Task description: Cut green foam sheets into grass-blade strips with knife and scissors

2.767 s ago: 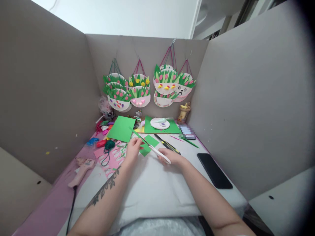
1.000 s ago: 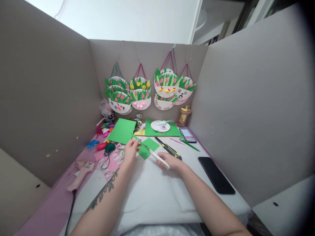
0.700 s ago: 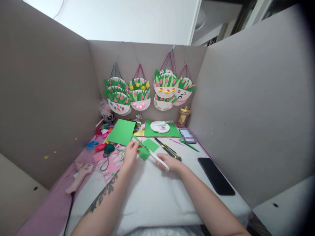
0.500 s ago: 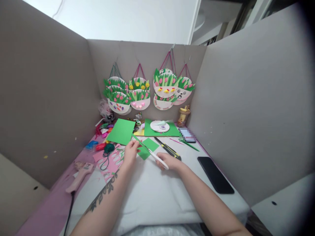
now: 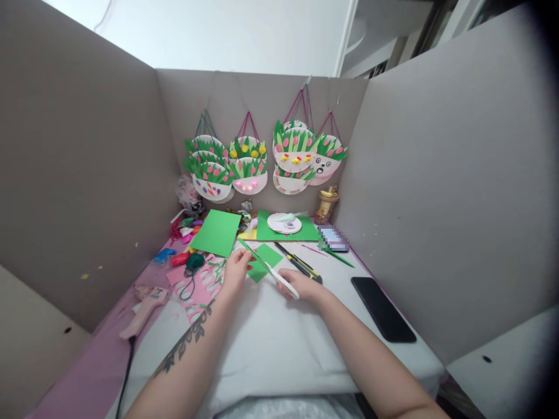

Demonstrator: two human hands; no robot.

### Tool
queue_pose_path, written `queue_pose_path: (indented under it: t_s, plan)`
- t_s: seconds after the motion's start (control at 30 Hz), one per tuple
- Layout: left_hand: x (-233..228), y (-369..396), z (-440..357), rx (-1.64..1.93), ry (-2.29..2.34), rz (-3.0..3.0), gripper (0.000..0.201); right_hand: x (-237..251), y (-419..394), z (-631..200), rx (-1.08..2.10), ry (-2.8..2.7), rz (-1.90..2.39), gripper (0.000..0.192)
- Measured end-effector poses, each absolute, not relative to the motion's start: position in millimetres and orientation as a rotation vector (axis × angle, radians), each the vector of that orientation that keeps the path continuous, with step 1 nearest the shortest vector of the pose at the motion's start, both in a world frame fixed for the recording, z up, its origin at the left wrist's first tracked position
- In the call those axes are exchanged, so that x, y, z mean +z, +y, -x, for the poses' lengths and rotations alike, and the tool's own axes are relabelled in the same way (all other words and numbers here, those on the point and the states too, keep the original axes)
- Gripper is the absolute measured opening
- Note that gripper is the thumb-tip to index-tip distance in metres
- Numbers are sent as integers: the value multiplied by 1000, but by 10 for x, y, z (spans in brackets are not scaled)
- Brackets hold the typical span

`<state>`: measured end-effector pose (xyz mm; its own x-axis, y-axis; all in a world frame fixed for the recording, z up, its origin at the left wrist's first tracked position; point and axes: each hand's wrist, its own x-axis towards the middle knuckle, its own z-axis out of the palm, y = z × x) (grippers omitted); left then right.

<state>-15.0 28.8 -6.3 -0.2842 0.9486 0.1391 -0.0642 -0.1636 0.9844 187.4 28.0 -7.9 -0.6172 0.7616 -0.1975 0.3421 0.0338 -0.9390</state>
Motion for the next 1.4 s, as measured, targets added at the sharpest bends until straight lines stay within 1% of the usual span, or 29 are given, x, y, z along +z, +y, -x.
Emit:
queue_pose_path:
  t_s: [0.2,0.33,0.47,0.63,0.83,1.13,1.4]
  plan:
    - [-48,288,157,1552,1255,-1055,29,-79,289,-1888,1575,-1970,1146,10]
    - [-54,329,206,1619,1305,-992,32,-120,307,-1898,1561,-1998,1150,10]
    - [-61,352,241,1633,1307,-979,28,-124,301,-1894,1573,-2007,1126,11]
    - [-52,323,204,1560,1248,-1054,23,-28,244,-1862,1573,-1979,1137,10]
    - [-50,319,187,1530,1220,-1075,24,52,199,-1846,1534,-1987,1196,8]
    - [-26,307,175,1561,1262,-987,32,-63,266,-1869,1599,-1968,1110,12]
    - [67,250,203,1427,1189,-1111,26,-161,319,-1906,1638,-1954,1032,15]
